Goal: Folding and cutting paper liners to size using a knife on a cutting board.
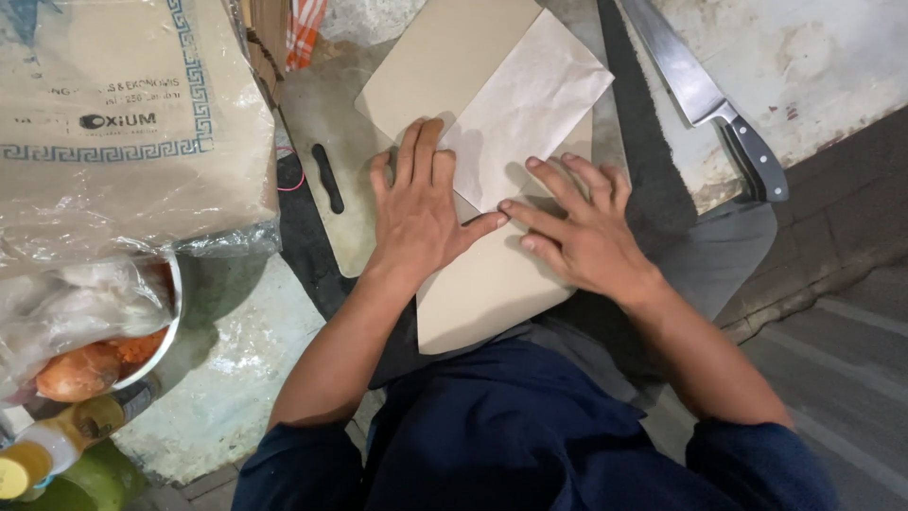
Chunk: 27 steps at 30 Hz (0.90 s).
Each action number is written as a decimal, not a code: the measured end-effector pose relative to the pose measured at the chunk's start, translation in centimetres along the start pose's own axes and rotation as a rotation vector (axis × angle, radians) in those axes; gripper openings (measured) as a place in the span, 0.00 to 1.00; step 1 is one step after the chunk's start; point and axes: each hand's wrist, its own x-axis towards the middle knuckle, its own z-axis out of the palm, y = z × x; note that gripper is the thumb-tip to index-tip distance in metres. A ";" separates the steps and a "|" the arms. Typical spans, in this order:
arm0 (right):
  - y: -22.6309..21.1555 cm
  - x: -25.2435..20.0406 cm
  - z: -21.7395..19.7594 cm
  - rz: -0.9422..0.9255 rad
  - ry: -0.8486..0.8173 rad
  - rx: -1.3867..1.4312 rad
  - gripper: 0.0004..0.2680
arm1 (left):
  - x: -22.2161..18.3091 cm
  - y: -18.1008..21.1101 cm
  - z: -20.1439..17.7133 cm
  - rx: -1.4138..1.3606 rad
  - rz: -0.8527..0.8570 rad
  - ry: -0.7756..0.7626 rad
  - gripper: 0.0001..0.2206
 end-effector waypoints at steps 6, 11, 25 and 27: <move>4.9 0.9 -0.5 0.067 0.074 -0.073 0.15 | 0.0 0.2 0.2 0.011 -0.022 -0.008 0.38; 9.5 0.5 -0.3 0.214 0.061 -0.123 0.18 | -0.2 0.3 0.2 0.053 -0.001 0.011 0.38; 9.4 -8.2 -3.8 0.605 0.215 -0.231 0.23 | -1.4 2.0 -0.5 0.058 0.170 0.348 0.31; 10.4 -9.5 -4.0 0.641 0.152 -0.167 0.22 | -0.6 1.3 -0.4 -0.073 0.196 0.239 0.29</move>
